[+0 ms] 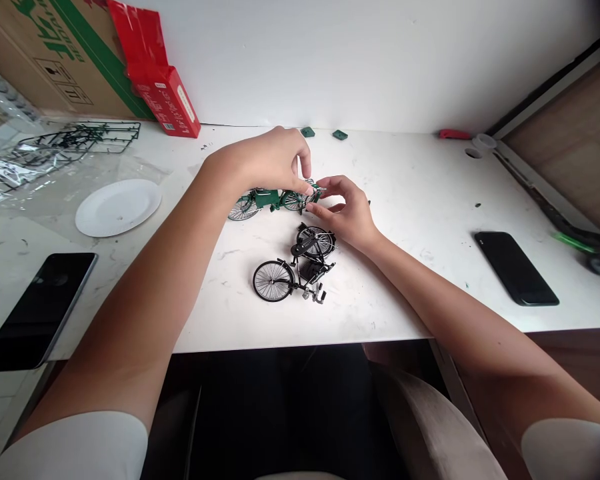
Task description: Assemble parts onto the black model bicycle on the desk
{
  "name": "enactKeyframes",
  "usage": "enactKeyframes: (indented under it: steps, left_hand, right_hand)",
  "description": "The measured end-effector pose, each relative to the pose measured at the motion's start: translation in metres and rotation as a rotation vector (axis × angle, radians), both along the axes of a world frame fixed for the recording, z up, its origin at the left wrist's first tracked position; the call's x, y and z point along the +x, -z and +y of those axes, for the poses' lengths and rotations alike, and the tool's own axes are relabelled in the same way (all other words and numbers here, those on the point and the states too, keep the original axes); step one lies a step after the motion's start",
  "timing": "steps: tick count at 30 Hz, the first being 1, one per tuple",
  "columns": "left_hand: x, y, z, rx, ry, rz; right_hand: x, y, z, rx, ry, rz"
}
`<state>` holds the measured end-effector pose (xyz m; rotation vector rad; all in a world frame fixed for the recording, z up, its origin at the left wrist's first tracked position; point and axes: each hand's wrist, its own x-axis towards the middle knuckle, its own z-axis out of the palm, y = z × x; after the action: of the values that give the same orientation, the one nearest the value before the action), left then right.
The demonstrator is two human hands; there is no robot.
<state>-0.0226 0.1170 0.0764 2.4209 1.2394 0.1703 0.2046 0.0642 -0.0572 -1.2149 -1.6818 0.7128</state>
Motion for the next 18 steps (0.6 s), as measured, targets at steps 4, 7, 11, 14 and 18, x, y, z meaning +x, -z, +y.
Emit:
enactKeyframes:
  steps: [4,7,11,14,18]
  left_hand:
    - [-0.0006,0.0043,0.0033,-0.013,0.014,0.000]
    - [0.0006,0.0074,0.0041,-0.005,-0.022,-0.047]
    - [0.0025,0.0079,0.0027,0.025,-0.057,-0.091]
    - [0.0027,0.0069,0.0022,0.035,-0.064,-0.137]
    - [0.0027,0.0067,0.0018,0.050,-0.053,-0.190]
  right_hand:
    - [0.0000,0.0005,0.0001,0.000,-0.001,-0.003]
    - [0.0000,0.0009,0.0000,-0.006,0.002,0.009]
    - [0.0000,0.0006,-0.0002,-0.003,0.011,0.021]
    - [0.0006,0.0001,-0.0004,0.002,-0.001,0.011]
    - [0.0018,0.0003,-0.0010,0.012,-0.015,0.009]
